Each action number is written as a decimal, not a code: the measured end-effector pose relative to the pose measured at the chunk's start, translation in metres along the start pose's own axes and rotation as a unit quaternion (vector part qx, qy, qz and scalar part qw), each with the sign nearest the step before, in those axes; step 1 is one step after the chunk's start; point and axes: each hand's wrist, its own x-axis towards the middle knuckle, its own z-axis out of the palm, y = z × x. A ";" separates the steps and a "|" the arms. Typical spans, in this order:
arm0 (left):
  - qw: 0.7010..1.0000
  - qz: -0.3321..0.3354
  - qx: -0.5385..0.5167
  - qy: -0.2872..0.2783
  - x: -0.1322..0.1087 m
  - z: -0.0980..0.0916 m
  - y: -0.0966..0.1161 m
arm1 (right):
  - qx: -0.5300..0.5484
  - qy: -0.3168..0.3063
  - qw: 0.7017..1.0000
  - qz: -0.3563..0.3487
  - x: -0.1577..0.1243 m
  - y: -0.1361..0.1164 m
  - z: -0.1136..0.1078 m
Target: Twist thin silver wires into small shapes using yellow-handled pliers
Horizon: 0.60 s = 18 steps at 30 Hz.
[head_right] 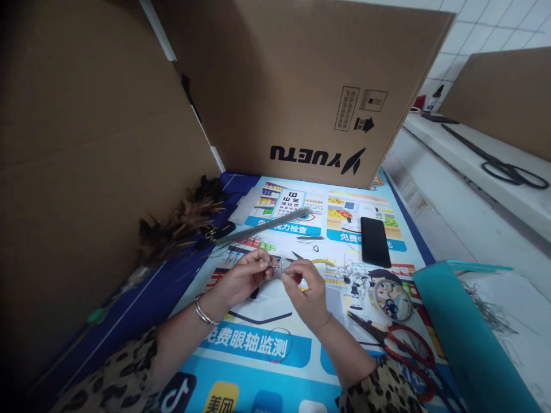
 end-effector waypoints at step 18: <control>0.999 -0.010 0.038 0.002 0.000 -0.002 -0.001 | 0.053 0.005 0.997 0.048 -0.001 -0.002 0.000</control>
